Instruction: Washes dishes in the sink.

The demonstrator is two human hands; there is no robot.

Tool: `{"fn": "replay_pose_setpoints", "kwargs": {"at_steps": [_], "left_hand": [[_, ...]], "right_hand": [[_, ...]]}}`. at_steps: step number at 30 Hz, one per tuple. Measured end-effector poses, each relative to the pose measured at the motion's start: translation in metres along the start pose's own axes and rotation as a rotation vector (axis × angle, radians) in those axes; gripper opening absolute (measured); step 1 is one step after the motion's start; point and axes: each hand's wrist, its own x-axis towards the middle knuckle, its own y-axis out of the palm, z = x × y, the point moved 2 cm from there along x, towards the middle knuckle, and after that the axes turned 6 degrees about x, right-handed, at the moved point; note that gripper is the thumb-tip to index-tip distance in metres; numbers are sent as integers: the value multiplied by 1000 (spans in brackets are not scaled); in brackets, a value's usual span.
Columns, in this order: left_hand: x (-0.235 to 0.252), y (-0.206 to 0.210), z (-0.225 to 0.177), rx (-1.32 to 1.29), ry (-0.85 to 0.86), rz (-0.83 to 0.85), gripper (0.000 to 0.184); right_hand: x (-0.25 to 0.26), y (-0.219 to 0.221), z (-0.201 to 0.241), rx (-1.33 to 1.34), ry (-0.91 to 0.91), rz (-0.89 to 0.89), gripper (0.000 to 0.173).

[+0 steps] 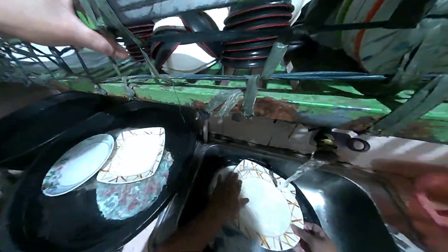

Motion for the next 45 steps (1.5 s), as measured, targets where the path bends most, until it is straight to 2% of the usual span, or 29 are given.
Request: {"fn": "replay_pose_setpoints", "kwargs": {"at_steps": [2,5,8,10,11,12,14,15,16,18,20,22,23,26,28,30,32,33,34,36,40,42,43,45], "left_hand": [[21,33,9,-12,-83,-43,74],[35,56,-28,-59,-110,-147,68],[34,80,-68,-166,262,-101,60],[41,82,-67,-166,492,-131,53],[45,78,-55,-199,486,-227,50],[52,70,-44,-226,357,-298,50],[72,61,-30,-136,38,-283,62],[79,62,-33,-133,-21,-266,66],[79,66,-41,-166,6,-239,67],[62,71,-69,-213,203,-106,63],[40,81,-85,-245,419,-130,59],[15,78,-90,-212,512,-187,61],[4,75,-88,-170,531,-186,65],[-11,69,-75,-118,499,-35,72],[-17,72,-74,-129,547,-43,78],[-27,72,-82,-147,599,-41,90],[-36,69,-86,-119,565,22,89],[-39,69,-86,-103,546,11,80],[-42,72,-82,-98,538,-31,71],[-49,76,-73,-99,554,-106,64],[-74,61,-68,-15,584,-51,47],[-85,33,-76,-2,565,-74,38],[-88,8,-82,-57,485,-39,36],[-92,-45,-88,-310,166,-28,35]], "right_hand": [[-5,3,2,122,27,16,31],[-13,15,6,244,109,7,39],[-5,10,2,203,97,-1,36],[-13,1,9,118,95,26,39],[-17,-3,14,108,100,52,41],[-19,-5,17,110,102,79,41],[-18,-3,18,126,119,104,40],[-16,-1,18,135,129,114,39],[-13,1,17,142,135,112,37],[-7,3,20,145,116,72,34],[0,-2,21,214,19,-37,20],[8,-12,22,357,-93,-127,10],[9,-16,25,412,-126,-154,14],[7,-15,30,442,-67,-221,42],[5,-8,30,363,-30,-247,48],[7,-3,31,323,-20,-266,44],[7,-3,35,345,14,-208,41],[9,-2,37,365,34,-178,38],[10,-2,40,381,49,-151,36],[10,0,46,410,49,-123,34],[15,2,46,492,-28,-204,50],[17,1,40,545,-62,-222,52],[19,2,34,572,-80,-216,51],[20,5,19,636,-81,-201,49]]}}
